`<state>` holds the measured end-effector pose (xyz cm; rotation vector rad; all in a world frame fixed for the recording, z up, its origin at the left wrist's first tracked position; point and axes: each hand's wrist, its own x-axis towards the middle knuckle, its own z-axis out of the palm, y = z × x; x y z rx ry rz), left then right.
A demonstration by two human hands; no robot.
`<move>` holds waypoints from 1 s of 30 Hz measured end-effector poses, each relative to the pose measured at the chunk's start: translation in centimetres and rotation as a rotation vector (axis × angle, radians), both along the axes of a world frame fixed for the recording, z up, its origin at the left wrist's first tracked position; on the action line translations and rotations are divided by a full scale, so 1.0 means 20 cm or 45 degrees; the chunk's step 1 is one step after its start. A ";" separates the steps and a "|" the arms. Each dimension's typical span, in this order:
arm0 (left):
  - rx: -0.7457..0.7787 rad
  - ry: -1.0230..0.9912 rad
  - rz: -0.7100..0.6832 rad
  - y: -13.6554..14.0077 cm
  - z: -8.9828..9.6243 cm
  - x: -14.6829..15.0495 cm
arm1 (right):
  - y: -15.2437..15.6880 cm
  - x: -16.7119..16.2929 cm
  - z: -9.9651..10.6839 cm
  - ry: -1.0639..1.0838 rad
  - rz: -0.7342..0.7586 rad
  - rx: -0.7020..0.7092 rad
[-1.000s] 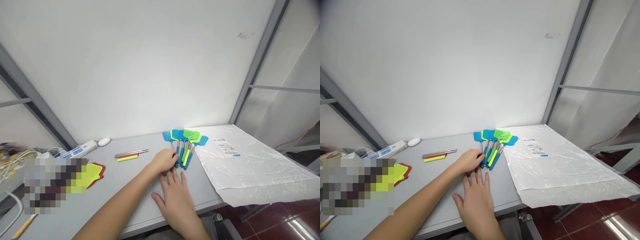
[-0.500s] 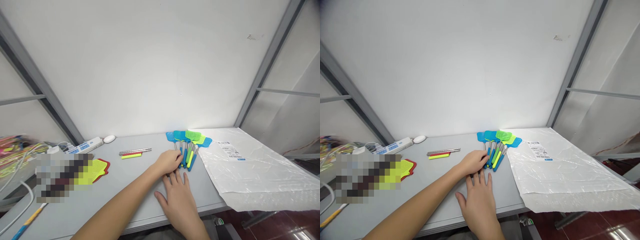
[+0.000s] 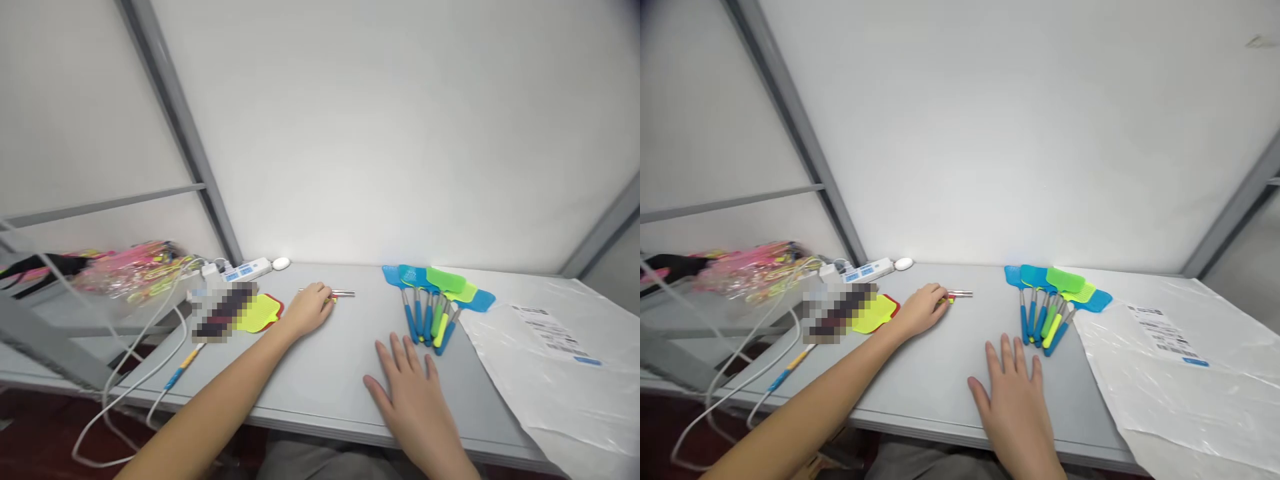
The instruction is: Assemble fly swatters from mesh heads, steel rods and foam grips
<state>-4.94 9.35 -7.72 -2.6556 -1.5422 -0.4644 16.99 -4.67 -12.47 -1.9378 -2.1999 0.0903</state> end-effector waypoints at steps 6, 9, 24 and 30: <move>-0.015 0.008 0.113 0.06 -0.03 -0.07 | 0.02 -0.02 -0.05 -0.088 -0.051 0.008; -0.087 0.013 0.099 0.10 -0.07 -0.05 | 0.02 -0.02 -0.06 -0.103 -0.051 0.004; -0.309 0.045 0.044 0.00 -0.08 -0.07 | 0.40 -0.16 0.36 -0.189 0.186 -0.235; -0.350 0.054 0.045 -0.06 -0.06 -0.07 | 0.72 -0.31 0.40 -0.291 0.304 -0.240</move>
